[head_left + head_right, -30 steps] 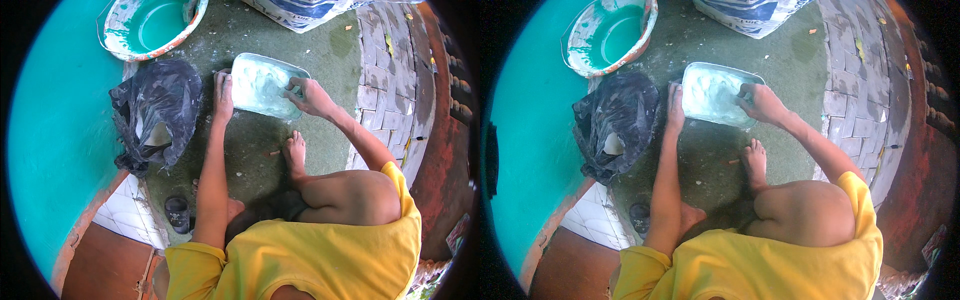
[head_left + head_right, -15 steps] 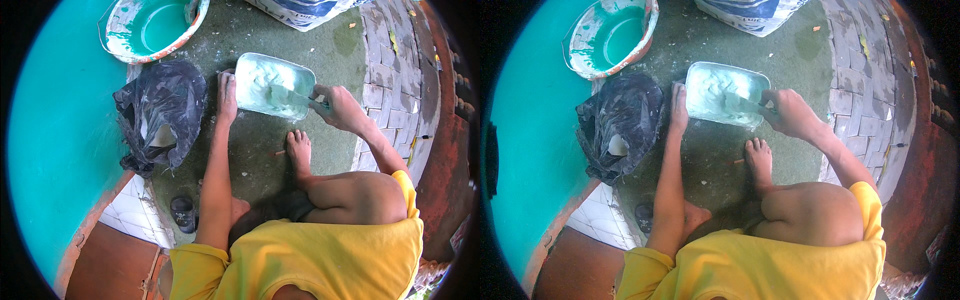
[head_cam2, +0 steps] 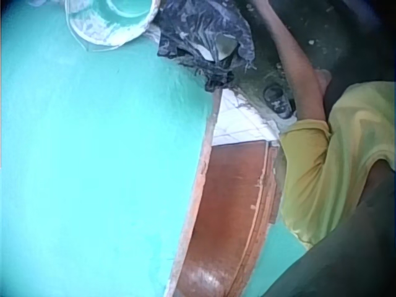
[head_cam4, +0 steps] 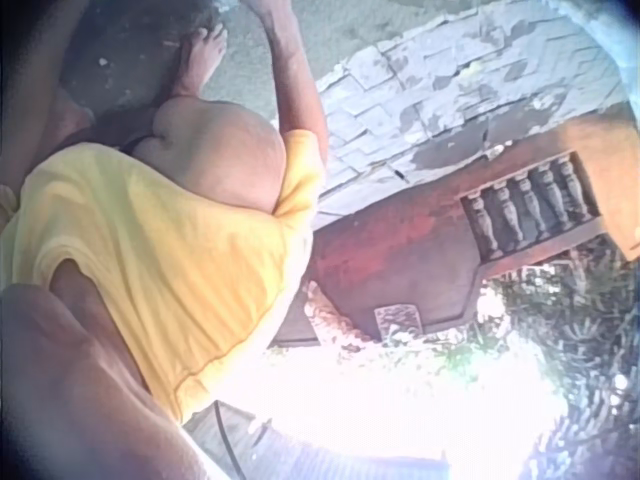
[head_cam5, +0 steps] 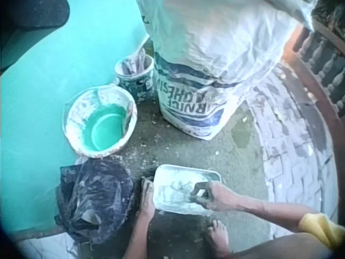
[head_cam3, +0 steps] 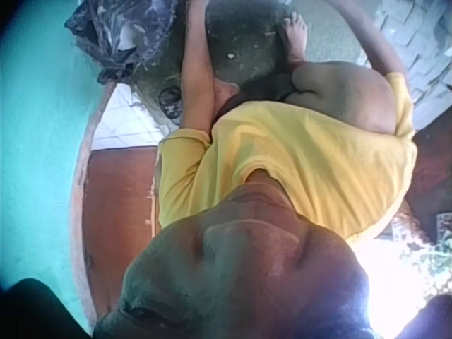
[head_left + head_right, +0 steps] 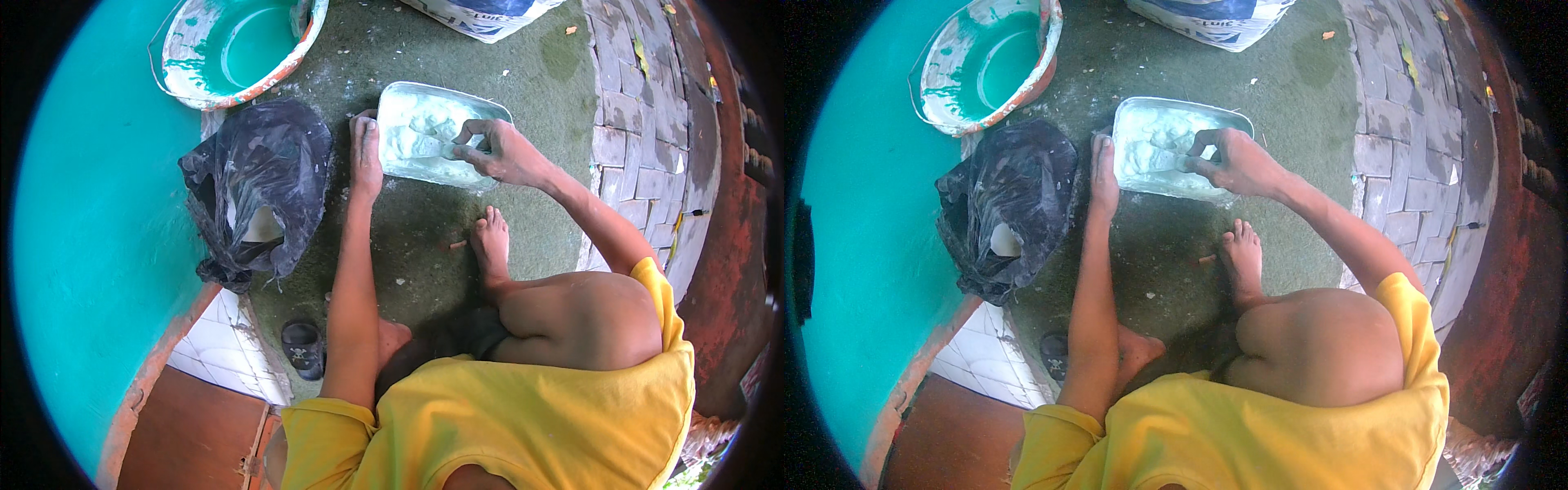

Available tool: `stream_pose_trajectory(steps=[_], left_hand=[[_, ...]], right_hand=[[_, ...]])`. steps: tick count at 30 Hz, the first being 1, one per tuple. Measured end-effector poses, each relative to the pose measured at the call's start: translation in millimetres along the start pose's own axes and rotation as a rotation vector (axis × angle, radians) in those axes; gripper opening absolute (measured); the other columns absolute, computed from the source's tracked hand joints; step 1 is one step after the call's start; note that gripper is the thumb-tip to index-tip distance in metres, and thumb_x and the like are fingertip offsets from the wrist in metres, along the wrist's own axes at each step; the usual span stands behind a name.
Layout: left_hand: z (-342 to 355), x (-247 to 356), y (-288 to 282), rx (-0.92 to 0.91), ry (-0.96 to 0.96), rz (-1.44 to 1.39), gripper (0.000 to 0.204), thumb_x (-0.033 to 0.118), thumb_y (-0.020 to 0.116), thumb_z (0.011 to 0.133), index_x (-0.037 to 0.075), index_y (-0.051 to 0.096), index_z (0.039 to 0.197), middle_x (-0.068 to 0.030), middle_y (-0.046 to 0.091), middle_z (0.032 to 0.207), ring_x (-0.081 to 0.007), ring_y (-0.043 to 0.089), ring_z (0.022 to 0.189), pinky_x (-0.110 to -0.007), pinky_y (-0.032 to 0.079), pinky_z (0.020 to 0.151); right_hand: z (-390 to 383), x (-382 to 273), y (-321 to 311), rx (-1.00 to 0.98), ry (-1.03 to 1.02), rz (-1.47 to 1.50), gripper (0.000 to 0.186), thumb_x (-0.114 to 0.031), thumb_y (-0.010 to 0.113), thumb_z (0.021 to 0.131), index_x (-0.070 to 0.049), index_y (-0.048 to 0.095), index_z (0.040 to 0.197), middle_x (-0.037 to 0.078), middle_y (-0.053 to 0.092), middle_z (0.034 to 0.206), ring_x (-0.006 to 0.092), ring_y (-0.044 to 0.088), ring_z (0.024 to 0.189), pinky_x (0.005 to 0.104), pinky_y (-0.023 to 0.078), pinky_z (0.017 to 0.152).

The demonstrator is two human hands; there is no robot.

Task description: The person mixes a white powder with a green liquid in a plastic container using a trowel. They repeatedly scoop the powder from a bag and stir it into the liquid until a consistent paste is formed.

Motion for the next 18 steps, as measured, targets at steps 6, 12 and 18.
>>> stream_pose_trajectory(steps=[6, 12, 18], left_hand=[[0.2, 2.6, -1.4, -0.013, 0.000, 0.057, 0.033, 0.027, 0.032, 0.098, -0.002, 0.048, 0.100, -0.0128, 0.045, 0.104, -0.0236, 0.045, 0.097, -0.033, 0.034, 0.089], [-0.4, 5.1, -4.1, -0.018, -0.001, 0.141, 0.033, 0.026, 0.032, 0.098, -0.002, 0.048, 0.101, -0.0145, 0.046, 0.106, -0.0257, 0.045, 0.098, -0.035, 0.034, 0.090], [-1.9, 2.7, -5.5, 0.013, -0.001, 0.134, 0.035, 0.028, 0.031, 0.098, -0.002, 0.048, 0.102, -0.0152, 0.046, 0.105, -0.0269, 0.045, 0.099, -0.035, 0.034, 0.091]], right_hand=[[0.2, 17.9, 6.4, 0.048, -0.078, -0.221, 0.023, -0.023, 0.062, 0.082, -0.002, 0.062, 0.092, 0.017, 0.062, 0.068, 0.0320, 0.062, 0.063, 0.0406, 0.047, 0.061], [-15.8, 14.1, -5.0, 0.093, -0.065, -0.444, 0.017, -0.015, 0.059, 0.081, -0.003, 0.060, 0.092, 0.021, 0.063, 0.074, 0.0382, 0.062, 0.073, 0.0461, 0.049, 0.065], [-39.5, -7.0, -25.3, 0.128, -0.147, -0.358, 0.016, -0.015, 0.062, 0.082, -0.002, 0.061, 0.091, 0.020, 0.061, 0.067, 0.0355, 0.062, 0.062, 0.0416, 0.047, 0.058]])
Point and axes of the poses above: each hand's wrist, its own z-axis towards the middle knuckle, its own y-axis out of the palm, x = y × z, the point moved 7 cm from there along z, towards the middle knuckle
